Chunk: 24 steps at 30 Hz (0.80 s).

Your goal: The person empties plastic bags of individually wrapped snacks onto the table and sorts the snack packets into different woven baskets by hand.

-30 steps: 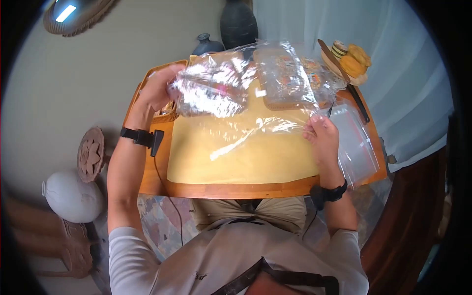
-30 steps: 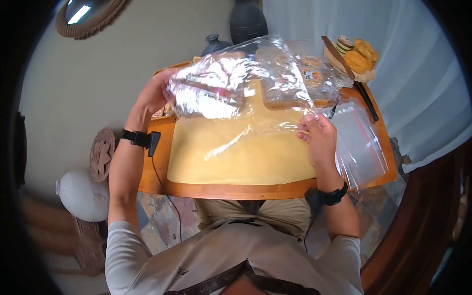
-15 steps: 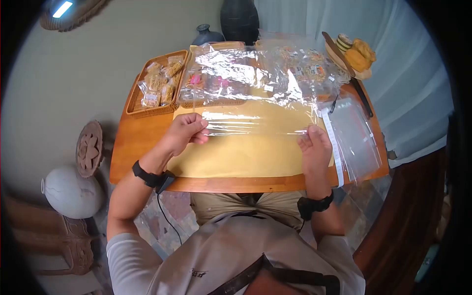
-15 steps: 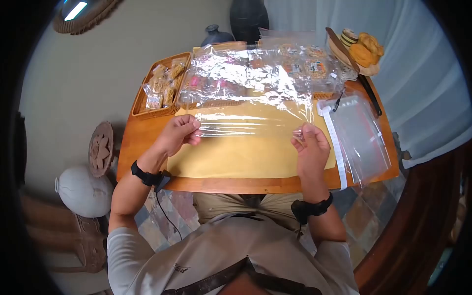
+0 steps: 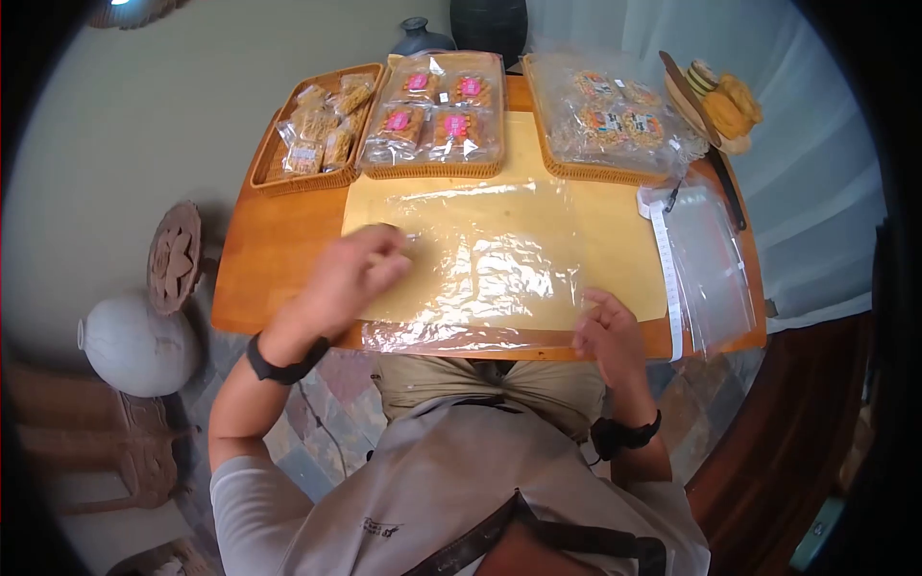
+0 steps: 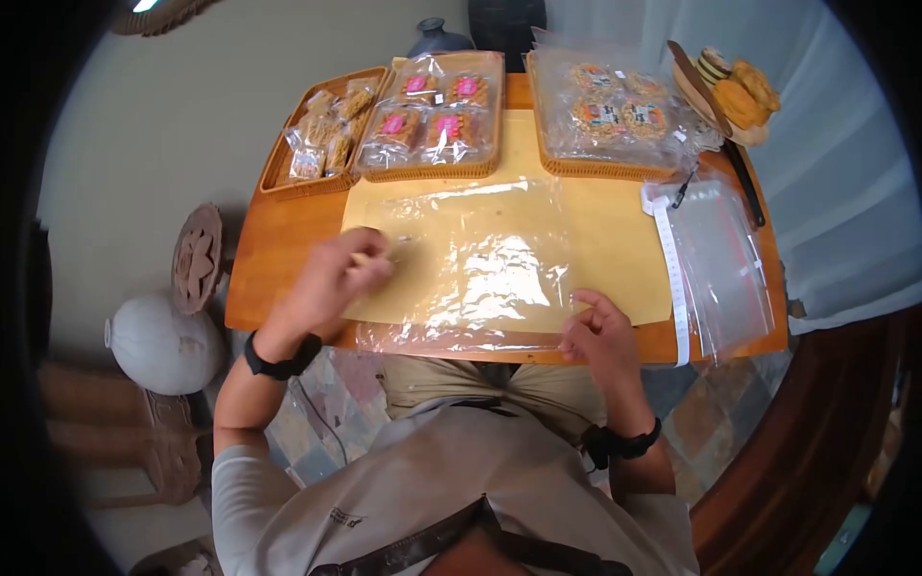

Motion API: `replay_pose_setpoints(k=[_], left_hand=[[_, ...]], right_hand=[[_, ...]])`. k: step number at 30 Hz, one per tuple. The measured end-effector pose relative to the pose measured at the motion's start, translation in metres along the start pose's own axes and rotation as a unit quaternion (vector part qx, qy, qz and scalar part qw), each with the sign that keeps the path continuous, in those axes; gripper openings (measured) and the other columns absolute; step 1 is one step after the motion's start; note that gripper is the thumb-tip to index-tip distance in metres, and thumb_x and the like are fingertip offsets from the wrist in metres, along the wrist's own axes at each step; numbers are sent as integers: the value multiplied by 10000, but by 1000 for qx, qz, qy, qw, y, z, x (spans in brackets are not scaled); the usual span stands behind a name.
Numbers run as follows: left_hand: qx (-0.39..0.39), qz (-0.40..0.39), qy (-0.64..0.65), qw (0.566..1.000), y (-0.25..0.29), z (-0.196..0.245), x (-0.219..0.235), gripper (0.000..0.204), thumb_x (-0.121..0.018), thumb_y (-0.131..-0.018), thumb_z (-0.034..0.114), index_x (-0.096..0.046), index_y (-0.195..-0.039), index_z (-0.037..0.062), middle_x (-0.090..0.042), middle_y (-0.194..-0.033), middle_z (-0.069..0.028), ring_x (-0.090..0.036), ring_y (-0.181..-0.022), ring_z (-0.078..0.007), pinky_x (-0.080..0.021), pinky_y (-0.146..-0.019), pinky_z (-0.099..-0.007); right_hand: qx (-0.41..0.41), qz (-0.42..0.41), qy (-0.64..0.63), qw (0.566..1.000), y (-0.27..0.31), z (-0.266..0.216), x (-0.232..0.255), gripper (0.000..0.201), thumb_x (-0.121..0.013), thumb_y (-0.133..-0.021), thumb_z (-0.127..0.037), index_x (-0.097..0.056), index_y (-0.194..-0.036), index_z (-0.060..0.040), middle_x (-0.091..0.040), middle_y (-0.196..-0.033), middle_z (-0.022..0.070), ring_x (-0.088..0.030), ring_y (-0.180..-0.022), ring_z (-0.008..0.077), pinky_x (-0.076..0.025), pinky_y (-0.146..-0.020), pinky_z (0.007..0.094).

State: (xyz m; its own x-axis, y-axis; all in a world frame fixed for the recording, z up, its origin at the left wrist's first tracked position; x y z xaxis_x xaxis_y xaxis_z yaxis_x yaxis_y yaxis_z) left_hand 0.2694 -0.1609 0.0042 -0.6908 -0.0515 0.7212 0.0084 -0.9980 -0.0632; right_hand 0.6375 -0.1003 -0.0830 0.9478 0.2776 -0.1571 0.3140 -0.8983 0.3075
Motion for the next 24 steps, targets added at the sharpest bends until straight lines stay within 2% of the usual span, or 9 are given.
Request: replay_pose_setpoints(k=[1,2,5,9,11,13,17,20,24], left_hand=[[-148,-10,-135,980,-3,-3,-15,354,-724,-915,218,-623,-1201,35,-659,-1205,-172,-653,-1086,-321,-525,-925,-424],[-122,-103,-161,974,-6,4,-25,483,-729,-904,266,-573,-1309,55,-533,-1417,-198,-504,-1301,-388,-436,-1073,-467],[-159,-135,-250,946,-15,-6,-57,533,-724,-900,307,-554,-1338,55,-488,-1442,-222,-459,-1328,-412,-406,-1108,-446],[-181,-99,-235,950,-39,-9,-61,540,-710,-905,331,-560,-1342,52,-532,-1356,-222,-493,-1270,-401,-420,-1084,-445],[-151,-97,-216,960,-50,-6,-62,542,-711,-907,324,-551,-1351,57,-539,-1343,-216,-503,-1257,-387,-435,-1067,-448],[-103,-138,-252,952,-62,-9,-66,551,-710,-908,326,-537,-1356,54,-558,-1301,-209,-524,-1237,-392,-459,-1039,-456],[-14,-141,-272,952,-87,-7,-66,564,-721,-900,333,-531,-1364,74,-600,-1207,-197,-603,-1143,-390,-504,-972,-457],[-32,-133,-265,955,-95,-9,-66,536,-712,-899,320,-544,-1348,81,-610,-1186,-198,-622,-1115,-381,-512,-958,-450],[-49,-146,-260,953,-101,-8,-74,507,-700,-898,306,-556,-1325,73,-612,-1180,-200,-628,-1107,-377,-515,-951,-452]], right_hand=[[-29,-4,24,999,0,-5,-4,401,-628,-926,-16,-539,-1314,31,-631,-793,56,-621,-640,113,-518,-571,244],[-59,-6,49,997,1,-8,-6,395,-618,-919,-5,-546,-1305,32,-628,-785,55,-620,-637,111,-518,-569,243],[-13,-17,78,997,-3,-6,-8,354,-605,-905,11,-570,-1257,27,-604,-740,41,-591,-599,92,-481,-534,236],[7,-35,42,998,0,-3,-2,323,-604,-901,13,-577,-1223,19,-563,-689,17,-541,-550,71,-422,-498,228],[9,-42,77,996,1,-2,-1,304,-602,-906,13,-576,-1208,12,-530,-658,-5,-495,-518,57,-372,-476,223],[14,-67,100,993,2,1,-1,310,-603,-905,12,-575,-1214,11,-527,-657,-9,-488,-514,57,-372,-474,222],[7,-97,117,988,3,-1,-5,311,-600,-914,-4,-582,-1224,8,-523,-652,-18,-481,-510,50,-375,-469,221],[-24,-74,49,996,-2,-8,-7,299,-587,-926,-13,-591,-1224,7,-519,-655,-25,-479,-515,39,-377,-465,223],[2,-43,76,996,-12,-13,-10,288,-562,-934,-6,-598,-1219,4,-534,-676,-29,-471,-512,31,-363,-458,215]])
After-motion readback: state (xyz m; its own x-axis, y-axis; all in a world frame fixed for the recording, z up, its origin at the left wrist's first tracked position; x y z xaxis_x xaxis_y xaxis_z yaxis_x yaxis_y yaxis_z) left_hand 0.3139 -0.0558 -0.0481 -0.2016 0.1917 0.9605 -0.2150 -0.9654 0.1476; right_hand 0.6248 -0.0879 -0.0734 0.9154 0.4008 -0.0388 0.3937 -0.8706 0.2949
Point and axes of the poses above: each hand's wrist, its own y-axis away from the middle knuckle, its own x-axis out of the back of the hand, z = x × y, the point moved 1 cm from there along -y, towards the middle knuckle
